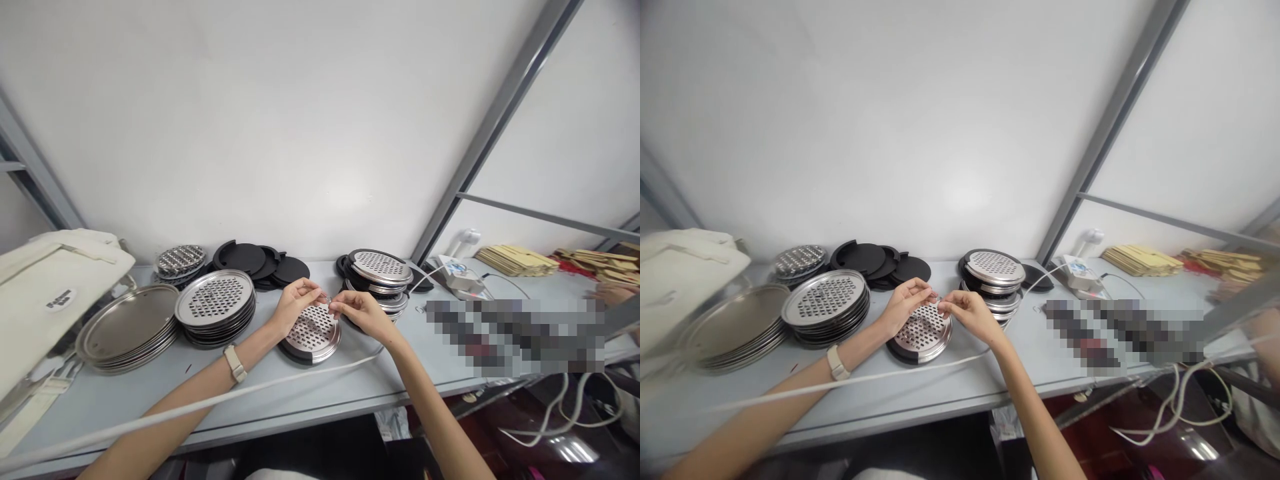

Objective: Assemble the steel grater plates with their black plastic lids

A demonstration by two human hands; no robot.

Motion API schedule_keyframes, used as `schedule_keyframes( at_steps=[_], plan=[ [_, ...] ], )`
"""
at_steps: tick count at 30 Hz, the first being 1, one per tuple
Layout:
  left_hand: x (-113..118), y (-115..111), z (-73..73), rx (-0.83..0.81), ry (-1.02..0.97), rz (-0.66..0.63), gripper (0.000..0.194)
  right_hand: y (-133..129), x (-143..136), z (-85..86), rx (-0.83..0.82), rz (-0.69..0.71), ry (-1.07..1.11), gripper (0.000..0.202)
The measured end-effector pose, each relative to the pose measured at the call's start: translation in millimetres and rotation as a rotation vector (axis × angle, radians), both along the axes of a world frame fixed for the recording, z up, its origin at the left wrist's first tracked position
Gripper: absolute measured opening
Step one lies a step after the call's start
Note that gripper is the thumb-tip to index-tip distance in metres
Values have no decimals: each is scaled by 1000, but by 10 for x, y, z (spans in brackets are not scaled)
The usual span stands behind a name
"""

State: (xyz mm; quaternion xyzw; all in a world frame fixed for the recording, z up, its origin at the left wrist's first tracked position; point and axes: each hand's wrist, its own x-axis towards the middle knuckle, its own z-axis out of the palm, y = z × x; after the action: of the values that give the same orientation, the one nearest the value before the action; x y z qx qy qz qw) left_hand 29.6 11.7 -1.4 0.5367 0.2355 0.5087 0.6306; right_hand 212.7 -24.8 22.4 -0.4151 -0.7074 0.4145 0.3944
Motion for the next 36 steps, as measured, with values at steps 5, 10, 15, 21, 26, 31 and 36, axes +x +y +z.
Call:
schedule_keyframes(
  at_steps=[5, 10, 15, 21, 26, 31, 36],
  plan=[
    [14, -18, -5, 29, 42, 3, 30, 38, 17, -73, -104, 32, 58, 38],
    [23, -5, -16, 32, 43, 13, 29, -7, 29, -10, -61, 26, 59, 29],
    [23, -11, 2, 26, 40, 8, 28, -48, 68, 65, -35, 48, 36, 26],
    [18, -23, 22, 39, 53, 14, 28, -13, 98, 65, 12, 31, 34, 28],
    [21, -95, 92, 100, 93, 32, 28, 36, 117, -32, -51, -9, 6, 30],
    [31, -107, 107, 129, 118, 44, 29, 48, 80, -57, -71, -6, 28, 34],
    [32, -55, 60, 84, 96, 71, 31, -18, 56, 56, -19, -6, 52, 31]
  ],
)
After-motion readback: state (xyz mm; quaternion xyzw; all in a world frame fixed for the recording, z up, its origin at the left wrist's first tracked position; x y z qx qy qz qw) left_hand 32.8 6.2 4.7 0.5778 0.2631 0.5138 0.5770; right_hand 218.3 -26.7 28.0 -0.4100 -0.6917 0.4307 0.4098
